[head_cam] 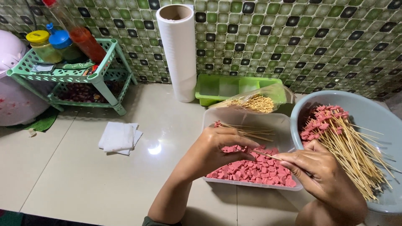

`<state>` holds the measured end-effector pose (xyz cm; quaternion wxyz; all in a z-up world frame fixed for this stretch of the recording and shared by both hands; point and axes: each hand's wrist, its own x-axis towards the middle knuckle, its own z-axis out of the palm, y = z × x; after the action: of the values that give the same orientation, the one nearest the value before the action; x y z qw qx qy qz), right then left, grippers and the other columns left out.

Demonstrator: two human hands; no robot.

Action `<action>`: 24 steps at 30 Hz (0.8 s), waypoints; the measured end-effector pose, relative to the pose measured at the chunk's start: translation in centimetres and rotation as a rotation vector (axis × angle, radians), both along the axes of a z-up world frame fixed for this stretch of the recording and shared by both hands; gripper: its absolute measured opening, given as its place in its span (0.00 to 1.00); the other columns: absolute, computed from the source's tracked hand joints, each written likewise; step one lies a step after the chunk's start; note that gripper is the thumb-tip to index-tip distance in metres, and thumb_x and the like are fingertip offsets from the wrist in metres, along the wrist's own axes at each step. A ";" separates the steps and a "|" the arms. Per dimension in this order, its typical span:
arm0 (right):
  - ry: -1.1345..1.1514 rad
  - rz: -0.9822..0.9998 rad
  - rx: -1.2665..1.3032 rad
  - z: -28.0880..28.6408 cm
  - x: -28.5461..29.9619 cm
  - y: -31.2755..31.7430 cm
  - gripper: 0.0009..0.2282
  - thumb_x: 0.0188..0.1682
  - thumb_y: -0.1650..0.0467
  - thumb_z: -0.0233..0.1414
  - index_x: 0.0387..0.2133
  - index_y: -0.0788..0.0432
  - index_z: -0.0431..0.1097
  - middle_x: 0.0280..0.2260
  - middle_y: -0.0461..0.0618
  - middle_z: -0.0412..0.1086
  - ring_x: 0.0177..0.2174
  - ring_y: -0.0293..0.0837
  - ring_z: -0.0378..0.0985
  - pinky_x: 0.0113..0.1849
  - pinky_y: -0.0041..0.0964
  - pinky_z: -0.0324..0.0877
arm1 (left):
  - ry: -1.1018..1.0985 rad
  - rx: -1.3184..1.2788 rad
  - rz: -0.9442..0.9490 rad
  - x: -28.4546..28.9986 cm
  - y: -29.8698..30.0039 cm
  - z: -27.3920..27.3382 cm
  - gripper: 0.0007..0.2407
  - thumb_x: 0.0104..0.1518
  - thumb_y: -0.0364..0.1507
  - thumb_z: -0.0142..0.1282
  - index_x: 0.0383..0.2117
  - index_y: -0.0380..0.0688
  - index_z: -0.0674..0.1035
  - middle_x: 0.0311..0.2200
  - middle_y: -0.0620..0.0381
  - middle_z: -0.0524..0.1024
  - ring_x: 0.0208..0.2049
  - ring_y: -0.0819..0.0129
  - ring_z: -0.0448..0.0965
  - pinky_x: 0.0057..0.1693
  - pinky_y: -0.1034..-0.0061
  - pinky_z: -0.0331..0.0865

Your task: Manually skewering small pink food items onto wooden sticks for food preparation.

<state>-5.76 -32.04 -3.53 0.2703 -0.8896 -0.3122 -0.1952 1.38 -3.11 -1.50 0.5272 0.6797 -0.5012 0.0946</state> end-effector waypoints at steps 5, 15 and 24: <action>-0.015 -0.008 -0.037 0.1 -0.2 -0.1 0.12 0.49 0.69 0.54 0.45 0.54 0.77 0.43 0.37 0.82 0.31 0.36 0.81 0.38 0.37 0.59 | -0.012 0.025 0.017 -0.1 0.2 0.2 0.11 0.56 0.27 0.67 0.45 0.47 0.81 0.35 0.58 0.83 0.34 0.70 0.84 0.46 0.77 0.77; 0.040 -0.206 -0.265 -1.2 3.8 0.0 0.11 0.49 0.66 0.55 0.42 0.53 0.79 0.38 0.46 0.71 0.43 0.46 0.66 0.46 0.40 0.62 | -0.039 0.114 0.247 -0.8 2.9 1.4 0.24 0.59 0.32 0.64 0.61 0.47 0.69 0.54 0.49 0.76 0.29 0.73 0.78 0.36 0.78 0.76; 0.543 -0.269 -0.699 -8.4 13.5 6.1 0.07 0.51 0.78 0.48 0.31 0.53 0.70 0.34 0.44 0.68 0.35 0.44 0.74 0.35 0.43 0.74 | -0.074 0.006 0.305 -2.3 5.2 2.8 0.21 0.61 0.28 0.64 0.60 0.44 0.70 0.54 0.50 0.76 0.33 0.71 0.78 0.51 0.73 0.75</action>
<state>7.78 -25.95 -11.97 -0.0015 -0.9788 -0.1592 0.1285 -0.87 2.08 1.26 0.4859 0.7455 -0.4113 0.1972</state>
